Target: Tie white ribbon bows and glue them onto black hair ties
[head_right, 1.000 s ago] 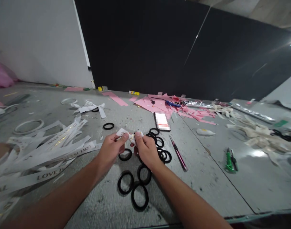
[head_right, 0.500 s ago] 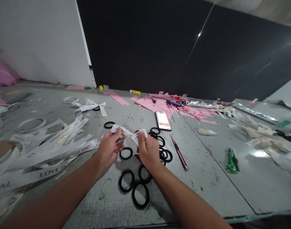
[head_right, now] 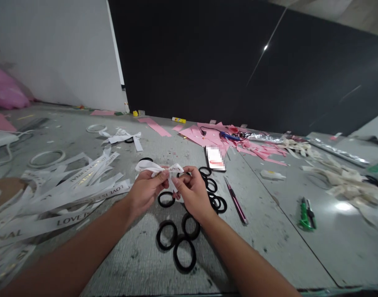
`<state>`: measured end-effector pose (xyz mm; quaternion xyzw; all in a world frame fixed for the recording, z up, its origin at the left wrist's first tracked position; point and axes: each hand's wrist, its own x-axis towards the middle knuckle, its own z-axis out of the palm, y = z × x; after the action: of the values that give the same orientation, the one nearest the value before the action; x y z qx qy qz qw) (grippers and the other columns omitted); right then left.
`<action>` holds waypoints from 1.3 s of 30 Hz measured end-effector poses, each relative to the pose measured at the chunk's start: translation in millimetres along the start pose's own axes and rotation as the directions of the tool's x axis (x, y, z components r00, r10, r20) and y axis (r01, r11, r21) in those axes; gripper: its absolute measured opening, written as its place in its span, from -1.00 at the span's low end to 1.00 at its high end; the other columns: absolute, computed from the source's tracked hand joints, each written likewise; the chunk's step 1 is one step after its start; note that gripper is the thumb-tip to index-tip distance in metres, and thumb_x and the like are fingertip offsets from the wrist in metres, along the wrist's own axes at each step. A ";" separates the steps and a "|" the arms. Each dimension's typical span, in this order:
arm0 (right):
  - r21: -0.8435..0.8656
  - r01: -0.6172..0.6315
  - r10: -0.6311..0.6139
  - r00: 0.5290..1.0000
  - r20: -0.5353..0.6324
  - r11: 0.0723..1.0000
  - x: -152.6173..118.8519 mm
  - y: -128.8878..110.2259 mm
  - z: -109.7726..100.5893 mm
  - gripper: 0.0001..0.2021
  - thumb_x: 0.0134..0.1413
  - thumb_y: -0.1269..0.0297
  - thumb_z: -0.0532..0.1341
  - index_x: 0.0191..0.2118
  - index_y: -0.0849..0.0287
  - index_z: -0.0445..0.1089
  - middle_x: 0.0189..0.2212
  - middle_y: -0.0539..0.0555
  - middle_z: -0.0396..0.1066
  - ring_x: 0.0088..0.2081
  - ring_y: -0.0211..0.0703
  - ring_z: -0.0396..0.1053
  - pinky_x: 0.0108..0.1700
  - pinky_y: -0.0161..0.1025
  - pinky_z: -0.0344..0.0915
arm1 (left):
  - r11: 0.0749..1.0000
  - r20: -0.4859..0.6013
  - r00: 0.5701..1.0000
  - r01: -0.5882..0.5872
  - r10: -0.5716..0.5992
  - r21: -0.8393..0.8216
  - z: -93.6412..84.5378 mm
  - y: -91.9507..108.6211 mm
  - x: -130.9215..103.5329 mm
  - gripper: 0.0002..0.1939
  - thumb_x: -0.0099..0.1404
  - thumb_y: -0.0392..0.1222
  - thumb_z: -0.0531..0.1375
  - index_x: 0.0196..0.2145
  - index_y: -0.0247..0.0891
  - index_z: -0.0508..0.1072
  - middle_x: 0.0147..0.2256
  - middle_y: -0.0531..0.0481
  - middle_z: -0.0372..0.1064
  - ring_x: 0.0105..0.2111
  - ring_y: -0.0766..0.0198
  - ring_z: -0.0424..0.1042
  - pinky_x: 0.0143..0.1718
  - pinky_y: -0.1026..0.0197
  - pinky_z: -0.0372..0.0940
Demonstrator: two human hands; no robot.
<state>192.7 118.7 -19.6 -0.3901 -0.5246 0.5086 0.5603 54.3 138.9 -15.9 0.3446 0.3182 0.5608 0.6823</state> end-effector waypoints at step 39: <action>-0.313 -0.027 0.014 0.999 -0.043 0.949 -1.6 3.7 -5.2 -0.66 0.19 0.01 0.18 -0.16 0.20 0.47 -0.55 -0.06 0.26 -0.62 -0.40 0.05 -0.63 -0.38 -0.01 | 0.866 -0.037 0.988 -0.111 0.147 0.487 -5.4 -1.4 -0.5 -0.59 0.20 0.13 0.21 -0.54 -0.30 0.38 -0.65 0.13 0.15 -0.65 0.43 0.13 -0.62 0.34 0.03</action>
<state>197.3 118.4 -24.3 -0.4898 -0.5832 0.4167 0.4963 50.5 138.9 -20.0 0.5040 0.4490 0.5199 0.5236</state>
